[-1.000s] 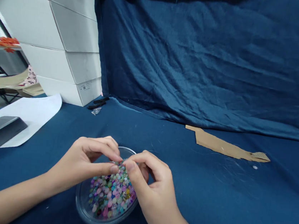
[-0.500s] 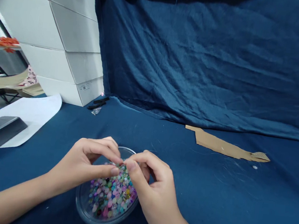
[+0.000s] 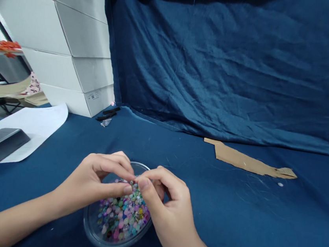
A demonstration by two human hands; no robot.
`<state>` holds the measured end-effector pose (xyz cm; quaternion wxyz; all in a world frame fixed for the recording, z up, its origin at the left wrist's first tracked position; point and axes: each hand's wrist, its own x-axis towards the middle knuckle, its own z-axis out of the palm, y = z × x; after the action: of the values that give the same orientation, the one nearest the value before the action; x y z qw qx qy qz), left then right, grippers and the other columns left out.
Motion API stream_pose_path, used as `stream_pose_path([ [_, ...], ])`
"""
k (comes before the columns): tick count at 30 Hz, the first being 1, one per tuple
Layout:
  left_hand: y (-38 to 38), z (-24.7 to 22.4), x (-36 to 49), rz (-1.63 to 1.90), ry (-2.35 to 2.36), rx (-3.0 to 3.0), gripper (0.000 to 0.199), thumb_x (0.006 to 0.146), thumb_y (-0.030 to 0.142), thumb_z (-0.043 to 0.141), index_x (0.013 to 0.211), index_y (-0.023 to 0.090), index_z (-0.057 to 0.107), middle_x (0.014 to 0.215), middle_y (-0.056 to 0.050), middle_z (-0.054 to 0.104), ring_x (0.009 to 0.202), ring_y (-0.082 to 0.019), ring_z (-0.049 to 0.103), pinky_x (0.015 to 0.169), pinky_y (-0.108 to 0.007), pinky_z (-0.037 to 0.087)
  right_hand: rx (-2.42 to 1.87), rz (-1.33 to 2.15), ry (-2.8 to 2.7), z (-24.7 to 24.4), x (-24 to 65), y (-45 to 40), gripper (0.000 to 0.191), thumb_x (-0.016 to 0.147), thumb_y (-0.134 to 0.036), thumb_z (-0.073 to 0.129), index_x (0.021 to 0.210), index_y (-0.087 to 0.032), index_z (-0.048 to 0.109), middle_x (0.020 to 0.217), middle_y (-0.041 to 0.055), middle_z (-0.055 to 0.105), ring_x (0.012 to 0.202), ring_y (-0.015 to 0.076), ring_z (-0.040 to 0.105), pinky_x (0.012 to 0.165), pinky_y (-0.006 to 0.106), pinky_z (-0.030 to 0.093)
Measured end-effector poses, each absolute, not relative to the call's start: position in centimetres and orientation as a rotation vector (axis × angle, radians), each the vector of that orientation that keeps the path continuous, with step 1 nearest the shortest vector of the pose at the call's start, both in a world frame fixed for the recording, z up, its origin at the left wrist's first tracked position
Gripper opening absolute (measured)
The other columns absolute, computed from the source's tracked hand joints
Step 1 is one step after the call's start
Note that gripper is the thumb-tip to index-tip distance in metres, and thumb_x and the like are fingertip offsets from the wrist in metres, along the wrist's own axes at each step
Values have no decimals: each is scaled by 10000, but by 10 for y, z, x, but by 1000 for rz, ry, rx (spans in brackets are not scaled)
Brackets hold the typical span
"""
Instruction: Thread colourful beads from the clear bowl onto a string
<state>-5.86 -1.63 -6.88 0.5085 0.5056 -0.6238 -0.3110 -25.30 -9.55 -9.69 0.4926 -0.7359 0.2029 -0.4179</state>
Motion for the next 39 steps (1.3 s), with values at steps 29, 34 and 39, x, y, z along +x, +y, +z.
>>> stream_pose_path([
  [29, -15, -69, -61, -653, -1541, 1200, 168, 837, 191, 859, 989, 262, 857, 899, -37, 793, 861, -183, 676, 802, -302, 529, -2085, -1067, 434, -95, -256, -95, 194, 1013, -259, 626, 839, -221, 704, 646, -40, 449, 581, 131, 439, 563, 288, 327],
  [34, -16, -71, -63, -586, -1585, 1175, 207, 850, 165, 845, 1021, 281, 851, 882, -19, 808, 837, -173, 687, 778, -288, 533, -2108, -1008, 418, -92, -256, -95, 205, 1030, -254, 589, 854, -223, 690, 661, -35, 460, 602, 142, 452, 584, 296, 335],
  [39, -16, -72, -64, -546, -1619, 1159, 228, 854, 135, 835, 1038, 268, 847, 878, -24, 816, 816, -176, 692, 762, -290, 538, -2112, -955, 468, -93, -256, -96, 246, 1035, -278, 569, 821, -211, 672, 662, -35, 456, 600, 137, 441, 578, 297, 323],
])
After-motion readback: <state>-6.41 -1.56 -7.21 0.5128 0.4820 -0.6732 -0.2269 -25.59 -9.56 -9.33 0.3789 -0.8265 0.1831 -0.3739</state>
